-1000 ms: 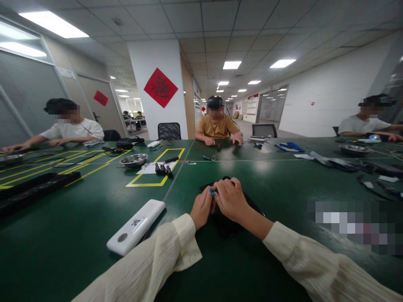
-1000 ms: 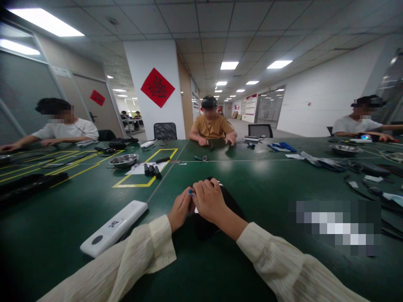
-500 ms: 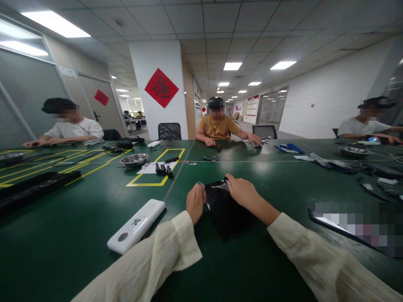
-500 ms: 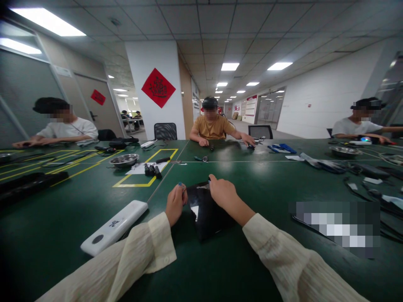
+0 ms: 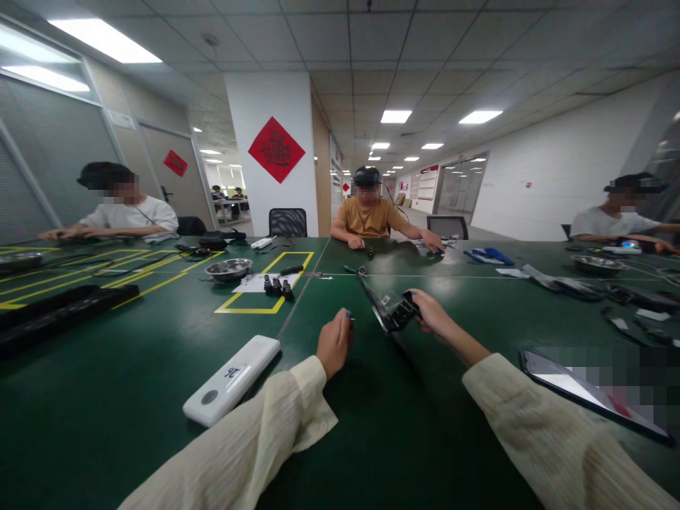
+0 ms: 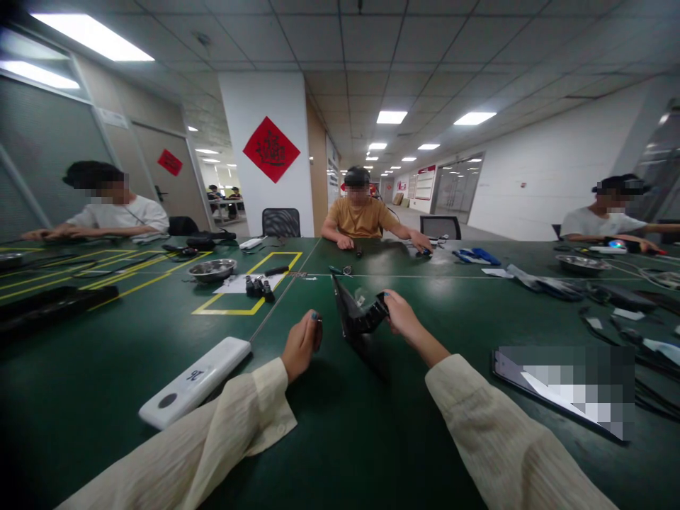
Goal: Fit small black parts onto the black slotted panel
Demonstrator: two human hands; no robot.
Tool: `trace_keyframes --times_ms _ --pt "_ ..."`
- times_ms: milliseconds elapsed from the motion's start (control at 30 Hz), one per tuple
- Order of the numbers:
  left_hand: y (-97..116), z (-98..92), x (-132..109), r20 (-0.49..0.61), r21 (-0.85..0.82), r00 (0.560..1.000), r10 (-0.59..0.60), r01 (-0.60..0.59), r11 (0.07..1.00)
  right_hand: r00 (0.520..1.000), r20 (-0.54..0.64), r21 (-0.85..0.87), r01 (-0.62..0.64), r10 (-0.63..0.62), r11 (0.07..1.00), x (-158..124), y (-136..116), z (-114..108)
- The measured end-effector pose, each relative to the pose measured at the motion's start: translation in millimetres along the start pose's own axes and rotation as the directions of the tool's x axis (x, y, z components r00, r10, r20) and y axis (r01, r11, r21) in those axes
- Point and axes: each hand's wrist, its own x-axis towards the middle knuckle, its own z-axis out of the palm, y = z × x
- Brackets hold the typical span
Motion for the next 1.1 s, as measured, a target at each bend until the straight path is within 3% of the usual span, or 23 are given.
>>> trace_keyframes --times_ms 100,200,300,433,667,1100 --pt "-1 0.9 1 0.138 0.018 0.99 0.016 -0.018 1.0 0.991 0.062 0.243 -0.128 0.117 0.961 -6 14 3" --pt "-1 0.5 2 0.174 0.026 0.985 0.012 -0.017 1.0 0.98 0.115 0.358 -0.195 0.164 0.913 -11 26 11" --pt "-1 0.4 1 0.193 0.072 0.981 -0.024 0.011 0.997 0.972 0.167 0.42 -0.224 0.168 0.88 -13 38 24" --pt "-4 1.5 2 0.213 0.266 0.97 -0.115 0.056 0.962 0.967 0.224 0.525 -0.226 0.123 0.82 -15 52 43" --pt "-2 2.8 3 0.209 0.568 0.961 -0.182 0.032 0.822 0.993 0.121 0.535 -0.06 -0.006 0.843 -33 48 53" --pt "1 1.1 4 0.261 0.655 0.946 -0.192 -0.028 0.755 0.992 0.11 0.48 0.002 -0.063 0.877 -39 49 53"
